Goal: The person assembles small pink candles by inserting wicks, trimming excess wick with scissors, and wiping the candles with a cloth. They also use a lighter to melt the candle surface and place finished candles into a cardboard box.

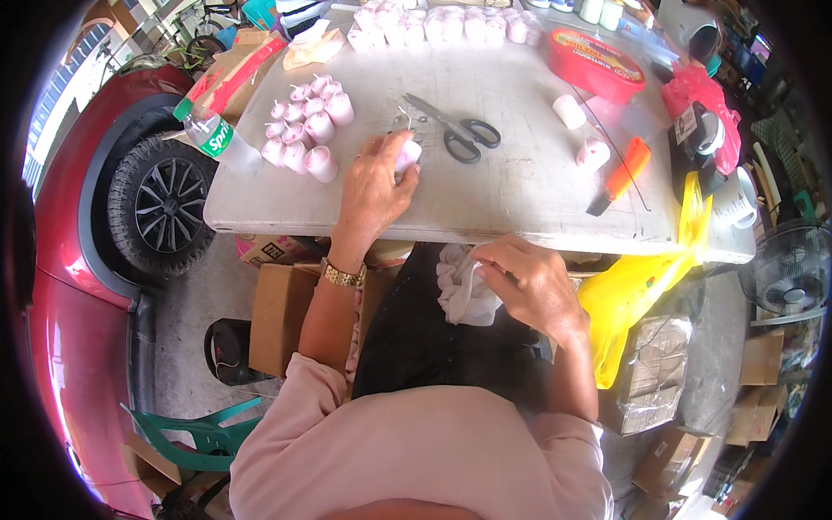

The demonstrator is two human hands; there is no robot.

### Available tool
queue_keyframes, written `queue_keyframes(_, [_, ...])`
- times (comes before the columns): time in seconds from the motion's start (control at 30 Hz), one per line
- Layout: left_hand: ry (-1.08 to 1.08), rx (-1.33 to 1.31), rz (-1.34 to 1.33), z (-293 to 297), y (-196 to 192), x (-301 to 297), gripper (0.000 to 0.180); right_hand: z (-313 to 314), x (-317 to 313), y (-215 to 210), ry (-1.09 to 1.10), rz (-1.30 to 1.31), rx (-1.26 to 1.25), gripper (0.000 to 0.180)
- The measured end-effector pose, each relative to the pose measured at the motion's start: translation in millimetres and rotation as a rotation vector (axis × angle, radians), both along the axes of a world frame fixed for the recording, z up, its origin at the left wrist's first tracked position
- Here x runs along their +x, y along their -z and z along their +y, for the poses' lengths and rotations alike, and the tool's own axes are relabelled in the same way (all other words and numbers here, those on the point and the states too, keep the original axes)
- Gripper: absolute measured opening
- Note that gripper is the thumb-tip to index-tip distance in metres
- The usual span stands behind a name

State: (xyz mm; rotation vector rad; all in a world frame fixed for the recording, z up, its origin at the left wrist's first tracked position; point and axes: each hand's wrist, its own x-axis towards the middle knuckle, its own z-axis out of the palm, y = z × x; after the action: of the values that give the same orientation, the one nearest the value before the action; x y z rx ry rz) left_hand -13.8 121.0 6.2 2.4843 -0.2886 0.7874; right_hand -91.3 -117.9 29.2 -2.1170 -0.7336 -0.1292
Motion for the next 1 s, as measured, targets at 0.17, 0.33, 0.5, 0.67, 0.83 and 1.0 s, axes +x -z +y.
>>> queue_keyframes(0.17, [0.184, -0.405, -0.021, 0, -7, -27, 0.036, -5, -11, 20, 0.008, 0.006, -0.028, 0.015])
queue_keyframes(0.33, [0.627, -1.234, 0.472, -2, -19, -96, 0.040, 2, -17, 53, -0.054, 0.077, -0.013, 0.018])
queue_keyframes(0.5, [0.608, -1.328, 0.591, -1, -9, -131, 0.036, 30, -13, 78, 0.038, -0.009, -0.428, 0.025])
queue_keyframes(0.67, [0.484, -1.228, 0.932, 14, 26, -126, 0.017, 26, -10, 74, 0.026, 0.084, 0.143, 0.005])
queue_keyframes(0.83, [0.216, -0.547, 0.605, -12, 65, -109, 0.020, 24, -19, 61, 0.074, 0.454, 0.342, 0.008])
queue_keyframes(1.0, [0.568, -0.590, 0.500, -29, 46, -110, 0.016, 22, -22, 53, -0.046, 0.454, 0.729, 0.017])
